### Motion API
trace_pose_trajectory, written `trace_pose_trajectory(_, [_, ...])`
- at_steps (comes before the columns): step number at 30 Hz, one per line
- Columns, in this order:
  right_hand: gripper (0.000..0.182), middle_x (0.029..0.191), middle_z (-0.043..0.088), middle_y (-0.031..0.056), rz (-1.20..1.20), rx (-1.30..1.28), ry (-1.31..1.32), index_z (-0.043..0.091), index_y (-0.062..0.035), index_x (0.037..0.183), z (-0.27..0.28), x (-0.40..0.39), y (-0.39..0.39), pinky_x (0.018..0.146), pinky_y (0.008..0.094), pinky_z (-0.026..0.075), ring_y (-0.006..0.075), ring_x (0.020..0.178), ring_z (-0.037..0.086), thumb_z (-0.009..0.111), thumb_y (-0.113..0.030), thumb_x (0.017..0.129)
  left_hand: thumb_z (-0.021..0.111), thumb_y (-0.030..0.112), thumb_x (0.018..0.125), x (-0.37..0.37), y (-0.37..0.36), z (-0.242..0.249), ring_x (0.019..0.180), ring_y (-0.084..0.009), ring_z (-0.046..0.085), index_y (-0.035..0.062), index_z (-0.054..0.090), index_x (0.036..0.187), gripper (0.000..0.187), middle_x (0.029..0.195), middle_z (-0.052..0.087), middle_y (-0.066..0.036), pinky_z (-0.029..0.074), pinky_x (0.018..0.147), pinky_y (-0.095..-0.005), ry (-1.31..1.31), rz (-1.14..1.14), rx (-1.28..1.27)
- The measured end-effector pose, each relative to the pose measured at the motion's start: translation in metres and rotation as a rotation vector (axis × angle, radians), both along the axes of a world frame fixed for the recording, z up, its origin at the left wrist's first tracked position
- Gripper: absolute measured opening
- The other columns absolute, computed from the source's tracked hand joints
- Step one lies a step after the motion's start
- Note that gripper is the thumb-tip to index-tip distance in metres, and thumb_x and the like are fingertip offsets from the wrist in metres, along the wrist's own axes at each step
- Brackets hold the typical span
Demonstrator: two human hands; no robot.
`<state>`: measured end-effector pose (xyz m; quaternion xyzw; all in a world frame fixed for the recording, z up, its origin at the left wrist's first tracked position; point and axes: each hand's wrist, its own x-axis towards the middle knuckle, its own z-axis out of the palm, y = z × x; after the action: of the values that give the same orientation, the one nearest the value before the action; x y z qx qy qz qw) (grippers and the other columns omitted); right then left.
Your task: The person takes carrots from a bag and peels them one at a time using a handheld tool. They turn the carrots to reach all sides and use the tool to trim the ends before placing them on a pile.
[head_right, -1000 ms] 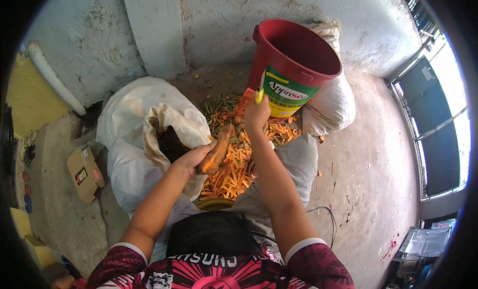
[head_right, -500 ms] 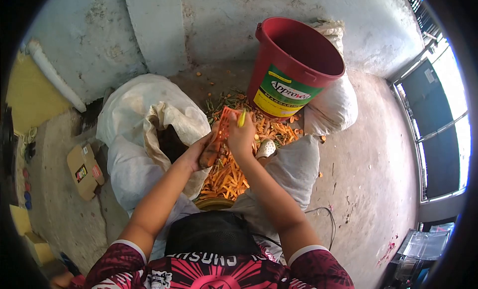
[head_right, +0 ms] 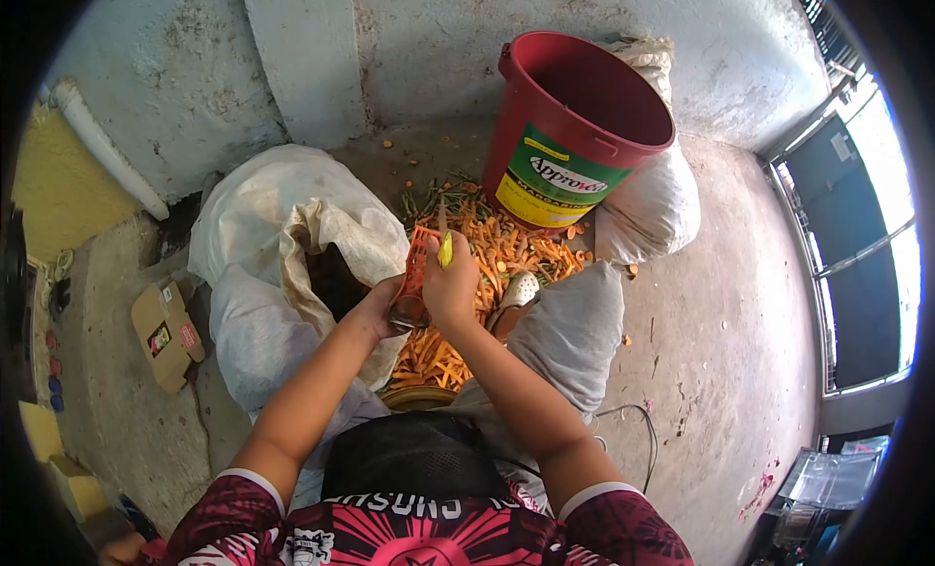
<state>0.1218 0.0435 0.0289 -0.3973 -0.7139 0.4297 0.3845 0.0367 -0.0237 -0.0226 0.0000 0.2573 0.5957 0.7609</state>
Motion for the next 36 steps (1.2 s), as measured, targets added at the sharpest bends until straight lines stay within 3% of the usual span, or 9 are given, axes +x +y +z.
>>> trace_pose_trajectory(2, [0.024, 0.068, 0.054, 0.0147, -0.08, 0.085, -0.061, 0.048, 0.0017, 0.089, -0.003, -0.001, 0.002, 0.057, 0.0341, 0.041, 0.0245, 0.062, 0.054, 0.049, -0.022, 0.084, 0.035, 0.025, 0.087, -0.011, -0.001, -0.019, 0.069, -0.018, 0.059, 0.0041, 0.049, 0.097, 0.027, 0.083, 0.058, -0.01, 0.05, 0.056, -0.0304, -0.058, -0.157, 0.152])
trace_pose_trajectory(8, [0.025, 0.071, 0.055, 0.0173, -0.284, 0.133, -0.07, 0.049, 0.0016, 0.089, -0.006, 0.001, 0.069, 0.058, 0.0363, 0.04, 0.0301, 0.065, 0.054, 0.049, -0.022, 0.083, 0.032, 0.031, 0.09, 0.002, -0.001, 0.0, 0.068, -0.0167, 0.056, 0.0015, 0.044, 0.102, 0.034, 0.083, 0.056, -0.01, 0.048, 0.055, -0.0295, 0.269, -0.161, -0.025])
trace_pose_trajectory(13, [0.025, 0.069, 0.055, 0.0166, -0.452, 0.178, 0.012, 0.049, 0.0023, 0.086, -0.008, 0.001, 0.128, 0.057, 0.0361, 0.04, 0.0299, 0.062, 0.053, 0.048, -0.022, 0.083, 0.03, 0.034, 0.09, 0.004, -0.002, 0.003, 0.068, -0.0173, 0.052, 0.0022, 0.042, 0.103, 0.037, 0.084, 0.052, -0.011, 0.046, 0.056, -0.0296, -0.003, -0.216, 0.154])
trace_pose_trajectory(14, [0.024, 0.068, 0.054, 0.0156, -0.445, 0.178, -0.021, 0.049, 0.0022, 0.086, -0.008, 0.004, 0.134, 0.057, 0.0351, 0.04, 0.0278, 0.061, 0.052, 0.048, -0.022, 0.084, 0.031, 0.035, 0.09, 0.005, -0.005, 0.004, 0.067, -0.0174, 0.051, 0.0025, 0.042, 0.103, 0.037, 0.084, 0.051, -0.011, 0.045, 0.056, -0.0296, -0.071, -0.224, 0.181])
trace_pose_trajectory(17, [0.022, 0.066, 0.053, 0.0125, -0.388, 0.17, -0.031, 0.049, 0.0018, 0.086, -0.007, 0.011, 0.136, 0.057, 0.0324, 0.039, 0.0225, 0.059, 0.05, 0.047, -0.02, 0.084, 0.03, 0.036, 0.089, 0.0, -0.005, 0.018, 0.065, -0.0166, 0.049, 0.0037, 0.043, 0.098, 0.036, 0.081, 0.049, -0.01, 0.044, 0.055, -0.0286, 0.223, -0.027, 0.035])
trace_pose_trajectory(20, [0.019, 0.066, 0.051, 0.0069, -0.272, 0.075, 0.102, 0.049, 0.0006, 0.084, -0.013, 0.01, 0.117, 0.057, 0.0287, 0.039, 0.0153, 0.059, 0.047, 0.046, -0.019, 0.085, 0.029, 0.036, 0.09, -0.008, 0.001, 0.005, 0.066, -0.0163, 0.048, 0.0027, 0.043, 0.098, 0.037, 0.078, 0.048, -0.009, 0.043, 0.055, -0.0279, 0.081, -0.005, 0.087])
trace_pose_trajectory(27, [0.02, 0.069, 0.052, 0.0054, -0.158, 0.024, 0.127, 0.05, 0.0005, 0.086, -0.002, 0.007, 0.08, 0.06, 0.0262, 0.039, 0.0124, 0.062, 0.047, 0.045, -0.019, 0.086, 0.029, 0.033, 0.09, -0.011, -0.001, 0.007, 0.067, -0.0172, 0.051, 0.0014, 0.043, 0.1, 0.036, 0.077, 0.05, -0.009, 0.044, 0.055, -0.0285, 0.054, 0.04, 0.102])
trace_pose_trajectory(31, [0.018, 0.063, 0.048, -0.0016, -0.09, -0.105, 0.164, 0.053, -0.0011, 0.089, -0.005, 0.008, 0.064, 0.049, 0.0209, 0.035, 0.0041, 0.054, 0.041, 0.047, -0.018, 0.085, 0.031, 0.032, 0.09, -0.012, -0.001, 0.011, 0.067, -0.018, 0.052, 0.0003, 0.044, 0.102, 0.036, 0.078, 0.052, -0.009, 0.044, 0.056, -0.0296, 0.083, 0.077, 0.105])
trace_pose_trajectory(36, [0.017, 0.064, 0.048, -0.0024, -0.024, -0.19, 0.223, 0.053, -0.0023, 0.09, 0.002, 0.007, 0.053, 0.047, 0.0201, 0.034, 0.0041, 0.052, 0.041, 0.048, -0.018, 0.085, 0.032, 0.031, 0.089, -0.013, -0.001, 0.007, 0.066, -0.018, 0.052, -0.0008, 0.044, 0.104, 0.037, 0.078, 0.052, -0.009, 0.044, 0.055, -0.0296, 0.041, 0.11, 0.11])
